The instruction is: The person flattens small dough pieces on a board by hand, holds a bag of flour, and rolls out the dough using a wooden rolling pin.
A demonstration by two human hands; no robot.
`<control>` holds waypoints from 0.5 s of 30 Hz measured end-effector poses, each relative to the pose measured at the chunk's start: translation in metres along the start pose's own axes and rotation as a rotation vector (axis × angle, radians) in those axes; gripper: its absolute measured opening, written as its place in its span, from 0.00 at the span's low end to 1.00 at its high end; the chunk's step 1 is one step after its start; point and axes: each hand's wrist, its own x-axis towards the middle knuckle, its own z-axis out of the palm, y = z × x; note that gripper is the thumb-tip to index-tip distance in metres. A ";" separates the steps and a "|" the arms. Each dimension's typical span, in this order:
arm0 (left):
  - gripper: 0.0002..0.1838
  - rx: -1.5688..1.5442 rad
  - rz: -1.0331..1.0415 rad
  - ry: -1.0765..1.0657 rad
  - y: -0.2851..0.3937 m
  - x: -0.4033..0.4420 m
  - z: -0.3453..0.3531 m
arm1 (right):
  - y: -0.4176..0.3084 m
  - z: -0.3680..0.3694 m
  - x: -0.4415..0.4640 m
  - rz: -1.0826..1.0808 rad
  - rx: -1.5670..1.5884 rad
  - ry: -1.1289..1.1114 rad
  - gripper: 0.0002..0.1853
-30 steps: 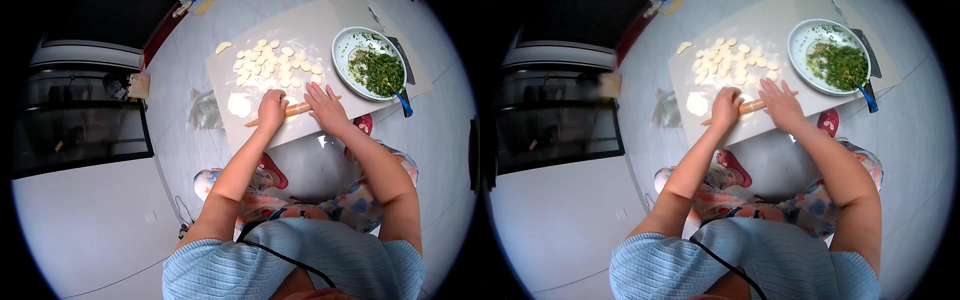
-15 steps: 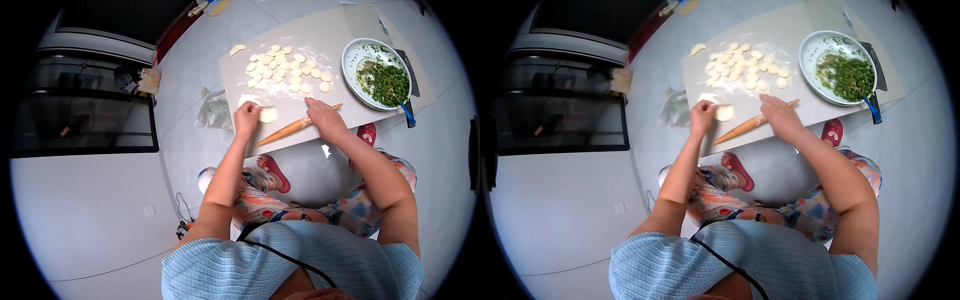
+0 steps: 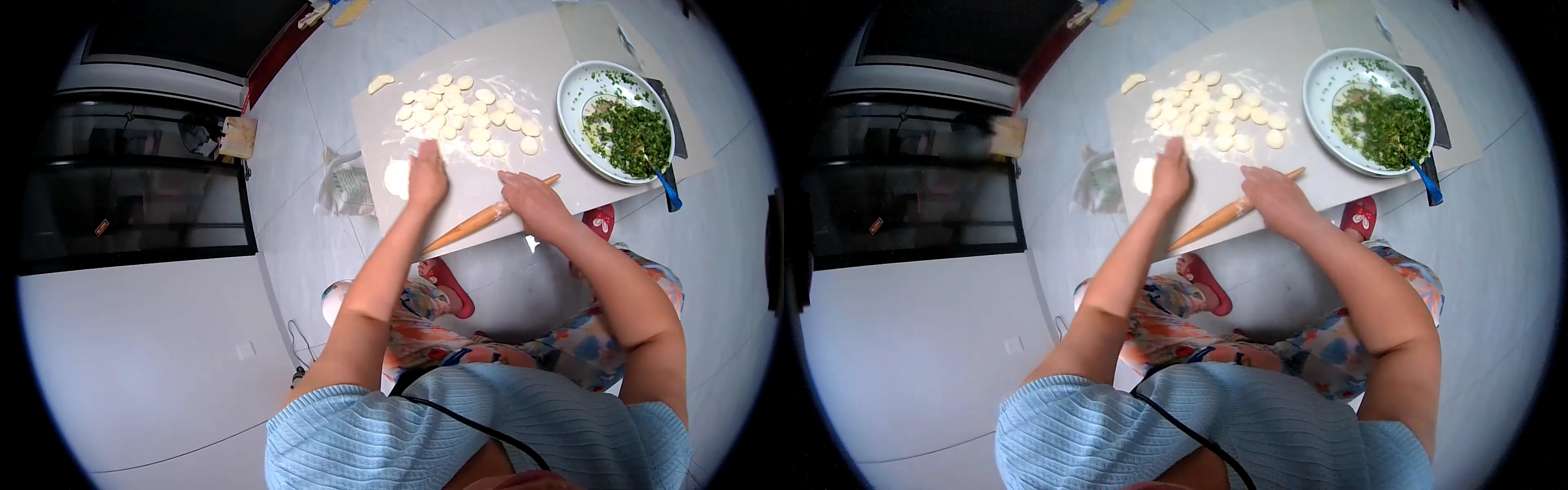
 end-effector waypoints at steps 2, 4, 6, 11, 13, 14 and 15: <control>0.25 -0.133 0.082 -0.029 0.033 -0.028 -0.001 | 0.001 0.002 -0.003 -0.023 -0.020 0.015 0.14; 0.23 -0.242 0.179 -0.072 0.052 -0.050 -0.003 | 0.002 0.001 -0.007 -0.044 -0.029 -0.028 0.15; 0.23 -0.371 0.180 -0.160 0.058 -0.066 -0.007 | 0.002 0.000 -0.011 -0.056 -0.035 -0.042 0.16; 0.23 -0.511 -0.011 -0.058 0.064 -0.086 -0.026 | 0.003 -0.013 -0.018 -0.028 -0.026 -0.091 0.20; 0.25 -0.410 0.017 -0.049 0.059 -0.090 -0.025 | 0.002 -0.023 -0.019 0.055 -0.002 -0.108 0.22; 0.26 -0.228 0.058 -0.066 0.063 -0.094 -0.027 | 0.005 -0.022 -0.020 0.056 -0.003 -0.111 0.22; 0.28 -0.045 0.099 -0.081 0.067 -0.095 -0.028 | 0.010 -0.020 -0.019 0.076 0.015 -0.080 0.19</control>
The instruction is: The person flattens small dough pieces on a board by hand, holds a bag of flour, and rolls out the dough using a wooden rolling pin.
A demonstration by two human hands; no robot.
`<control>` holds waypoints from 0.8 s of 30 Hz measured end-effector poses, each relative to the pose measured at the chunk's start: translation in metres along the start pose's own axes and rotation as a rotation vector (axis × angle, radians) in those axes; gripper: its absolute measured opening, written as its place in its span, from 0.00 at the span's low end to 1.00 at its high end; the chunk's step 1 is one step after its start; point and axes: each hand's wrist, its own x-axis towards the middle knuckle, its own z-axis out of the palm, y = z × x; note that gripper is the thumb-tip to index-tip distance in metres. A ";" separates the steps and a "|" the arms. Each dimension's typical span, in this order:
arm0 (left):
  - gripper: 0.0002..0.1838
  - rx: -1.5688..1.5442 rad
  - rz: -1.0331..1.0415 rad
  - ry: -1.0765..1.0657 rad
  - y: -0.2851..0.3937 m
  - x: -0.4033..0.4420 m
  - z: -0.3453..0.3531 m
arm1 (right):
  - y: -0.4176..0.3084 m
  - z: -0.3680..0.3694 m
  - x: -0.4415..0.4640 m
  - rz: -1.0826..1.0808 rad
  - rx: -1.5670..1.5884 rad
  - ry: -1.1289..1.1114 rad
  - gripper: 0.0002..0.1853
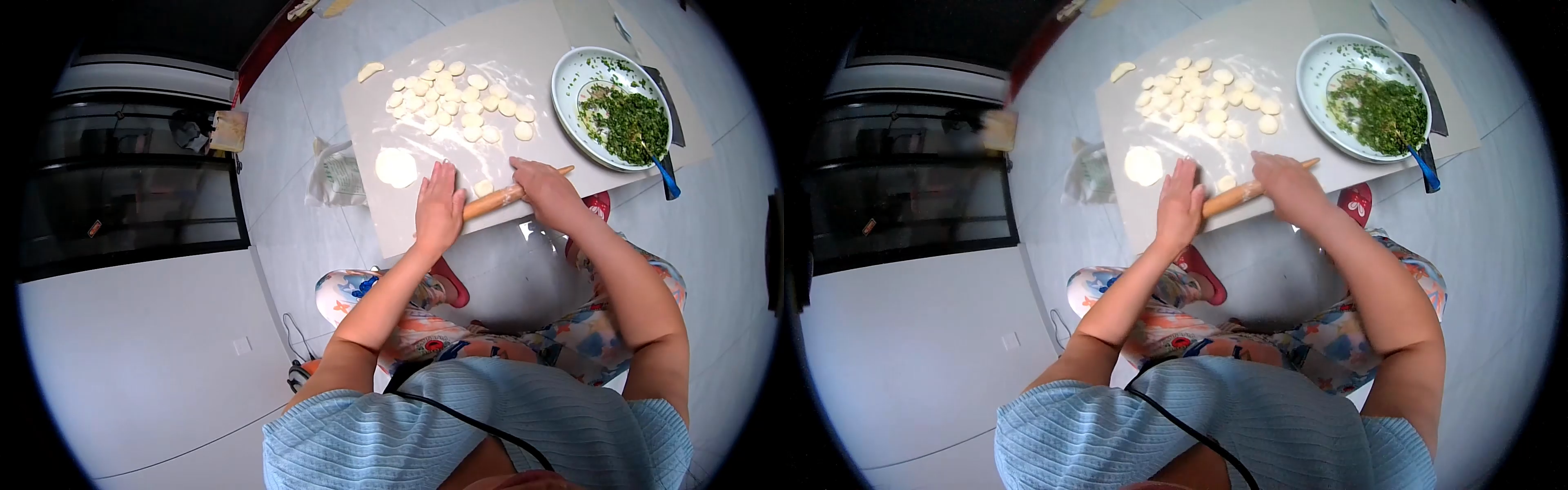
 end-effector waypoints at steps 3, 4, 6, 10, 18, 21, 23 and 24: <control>0.33 0.127 -0.069 -0.049 0.006 0.016 0.009 | 0.005 0.009 0.006 0.031 0.002 0.021 0.20; 0.33 0.124 -0.066 -0.051 0.002 0.026 0.015 | 0.005 0.010 0.009 0.043 -0.016 0.010 0.24; 0.36 0.211 -0.123 0.060 -0.010 0.052 0.028 | 0.001 0.009 0.017 0.061 -0.136 0.058 0.27; 0.36 0.191 -0.216 0.177 -0.019 0.117 0.027 | -0.005 0.001 0.039 0.250 -0.294 0.085 0.36; 0.29 0.063 -0.058 0.286 -0.001 0.061 0.026 | -0.007 0.005 0.029 0.192 -0.296 0.032 0.36; 0.20 -0.152 0.076 0.187 0.005 0.047 0.018 | -0.005 0.012 0.017 0.126 -0.251 0.021 0.35; 0.16 -0.239 0.117 0.134 0.009 0.047 0.023 | -0.002 0.016 0.013 0.117 -0.236 0.023 0.34; 0.16 -0.242 0.117 0.138 0.009 0.051 0.022 | 0.000 0.019 0.013 0.092 -0.202 0.027 0.31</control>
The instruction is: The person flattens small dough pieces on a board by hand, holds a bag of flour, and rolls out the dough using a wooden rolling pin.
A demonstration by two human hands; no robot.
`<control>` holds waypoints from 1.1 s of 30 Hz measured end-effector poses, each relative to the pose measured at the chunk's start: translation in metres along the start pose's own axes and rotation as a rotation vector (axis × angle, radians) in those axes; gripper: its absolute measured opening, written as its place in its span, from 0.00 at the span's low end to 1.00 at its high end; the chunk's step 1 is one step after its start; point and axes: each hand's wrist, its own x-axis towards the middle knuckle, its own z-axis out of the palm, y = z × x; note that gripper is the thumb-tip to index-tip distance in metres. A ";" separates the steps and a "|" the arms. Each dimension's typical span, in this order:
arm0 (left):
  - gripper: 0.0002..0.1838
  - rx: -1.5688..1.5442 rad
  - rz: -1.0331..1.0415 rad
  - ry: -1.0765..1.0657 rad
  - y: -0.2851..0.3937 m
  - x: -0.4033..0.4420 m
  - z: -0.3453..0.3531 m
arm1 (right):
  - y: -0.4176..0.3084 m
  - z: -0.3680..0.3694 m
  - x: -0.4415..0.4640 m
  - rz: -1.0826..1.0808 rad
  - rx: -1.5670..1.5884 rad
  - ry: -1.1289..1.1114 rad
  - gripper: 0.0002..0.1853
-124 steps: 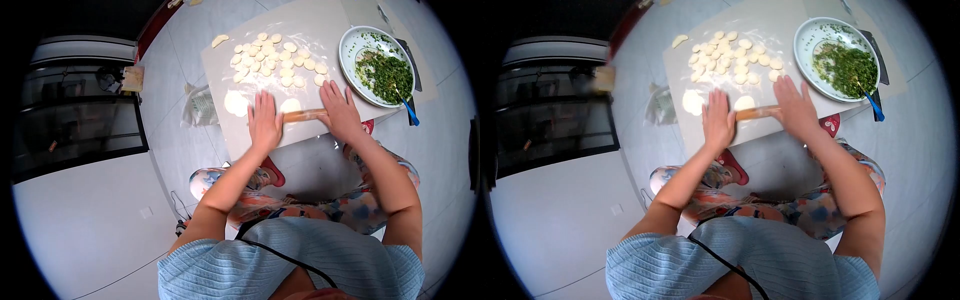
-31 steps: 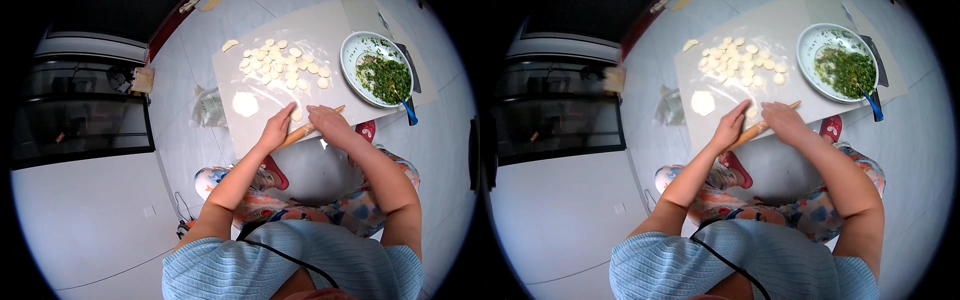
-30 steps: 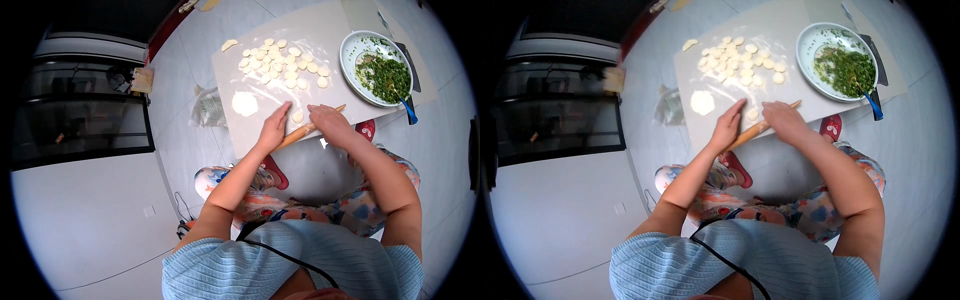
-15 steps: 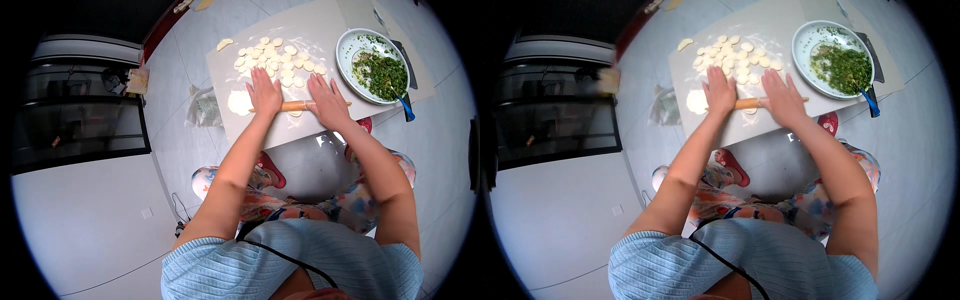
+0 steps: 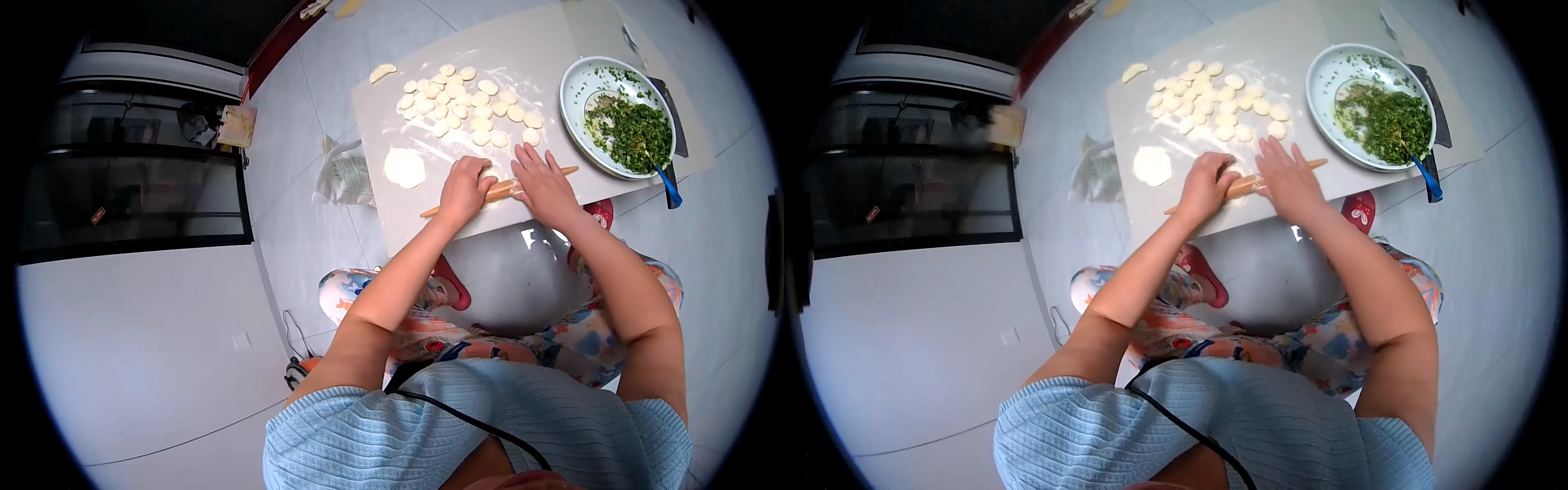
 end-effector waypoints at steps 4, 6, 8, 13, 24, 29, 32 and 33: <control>0.12 0.065 -0.285 -0.268 0.004 0.019 -0.010 | 0.002 -0.001 0.005 -0.053 0.041 -0.018 0.20; 0.11 0.125 -0.339 -0.351 0.006 0.024 -0.015 | 0.003 -0.004 0.004 -0.075 0.068 0.024 0.19; 0.11 0.038 -0.275 -0.228 0.006 0.024 -0.019 | 0.003 -0.011 0.002 -0.091 0.098 0.058 0.17; 0.08 -0.161 -0.191 -0.055 0.009 0.008 -0.024 | 0.002 -0.025 0.000 -0.146 0.204 0.124 0.20; 0.27 0.226 -0.121 -0.069 -0.004 -0.059 -0.021 | 0.005 -0.015 -0.002 -0.045 0.136 0.016 0.23; 0.37 0.467 -0.246 -0.010 -0.032 0.016 -0.005 | -0.001 -0.021 0.025 0.162 -0.144 0.007 0.37; 0.38 0.440 -0.246 0.078 -0.045 0.055 -0.001 | 0.004 -0.020 0.033 0.259 -0.110 0.041 0.37; 0.38 0.405 -0.263 0.044 -0.046 0.055 -0.001 | 0.004 -0.018 0.032 0.278 -0.119 0.015 0.39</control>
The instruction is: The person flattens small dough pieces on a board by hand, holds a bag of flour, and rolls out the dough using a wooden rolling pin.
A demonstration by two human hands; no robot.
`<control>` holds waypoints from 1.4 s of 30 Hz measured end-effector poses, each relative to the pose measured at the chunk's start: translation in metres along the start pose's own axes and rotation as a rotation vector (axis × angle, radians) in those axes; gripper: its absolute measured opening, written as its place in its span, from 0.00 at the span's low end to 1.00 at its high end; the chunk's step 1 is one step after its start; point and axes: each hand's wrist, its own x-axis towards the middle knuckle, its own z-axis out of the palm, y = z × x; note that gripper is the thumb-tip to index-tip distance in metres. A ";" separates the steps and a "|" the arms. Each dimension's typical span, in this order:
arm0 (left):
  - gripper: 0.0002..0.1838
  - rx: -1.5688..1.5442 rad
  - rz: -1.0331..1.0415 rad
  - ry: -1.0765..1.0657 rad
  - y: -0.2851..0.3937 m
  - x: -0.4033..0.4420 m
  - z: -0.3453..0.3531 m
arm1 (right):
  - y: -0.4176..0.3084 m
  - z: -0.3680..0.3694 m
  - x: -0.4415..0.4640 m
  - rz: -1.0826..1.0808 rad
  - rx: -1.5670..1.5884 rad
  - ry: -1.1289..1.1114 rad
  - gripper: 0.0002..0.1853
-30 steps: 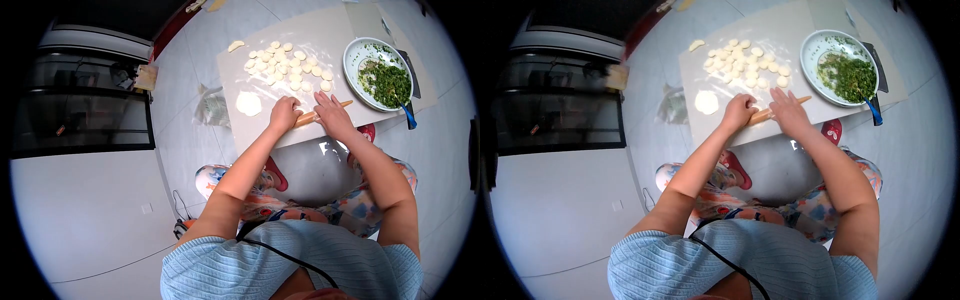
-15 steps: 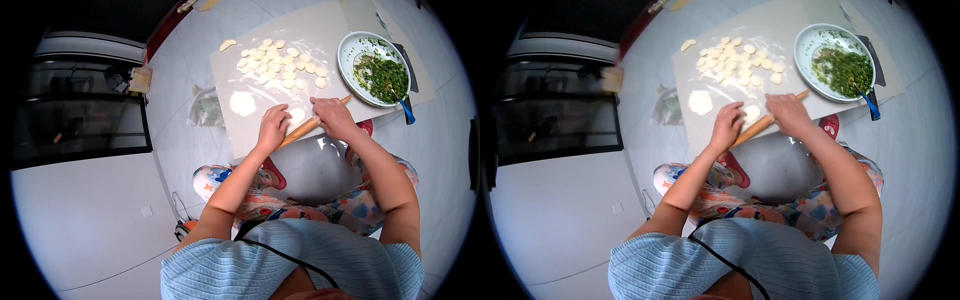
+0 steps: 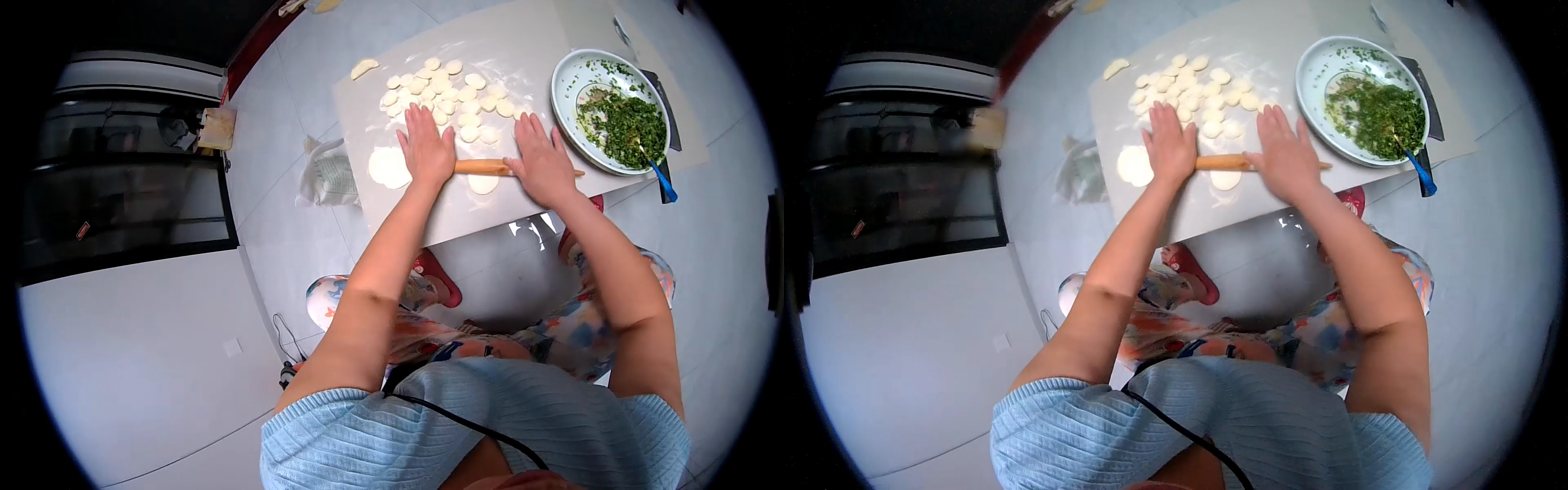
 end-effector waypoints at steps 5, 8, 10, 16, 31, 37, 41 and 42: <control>0.38 0.075 0.119 -0.151 0.003 -0.094 -0.025 | 0.004 -0.004 -0.025 -0.139 0.045 -0.107 0.41; 0.38 0.081 0.105 -0.112 0.013 -0.067 -0.020 | 0.008 0.001 -0.020 -0.129 0.095 -0.006 0.39; 0.38 0.062 0.111 -0.038 0.017 -0.015 -0.001 | 0.011 0.003 -0.006 -0.089 0.086 0.054 0.39; 0.39 0.069 0.102 -0.032 0.031 -0.003 -0.007 | 0.014 0.002 -0.017 -0.019 0.031 -0.022 0.41; 0.39 0.110 0.103 -0.084 0.030 -0.047 -0.013 | 0.014 0.003 -0.026 0.020 0.091 -0.014 0.42; 0.39 0.059 0.020 -0.059 0.011 -0.076 -0.010 | 0.002 -0.004 -0.017 -0.158 0.030 0.103 0.41; 0.36 0.050 -0.051 0.083 0.010 0.006 0.003 | 0.008 -0.001 0.003 -0.027 0.082 0.117 0.40; 0.36 0.047 -0.050 0.083 0.011 0.003 0.004 | 0.011 0.000 0.000 -0.026 0.079 0.118 0.40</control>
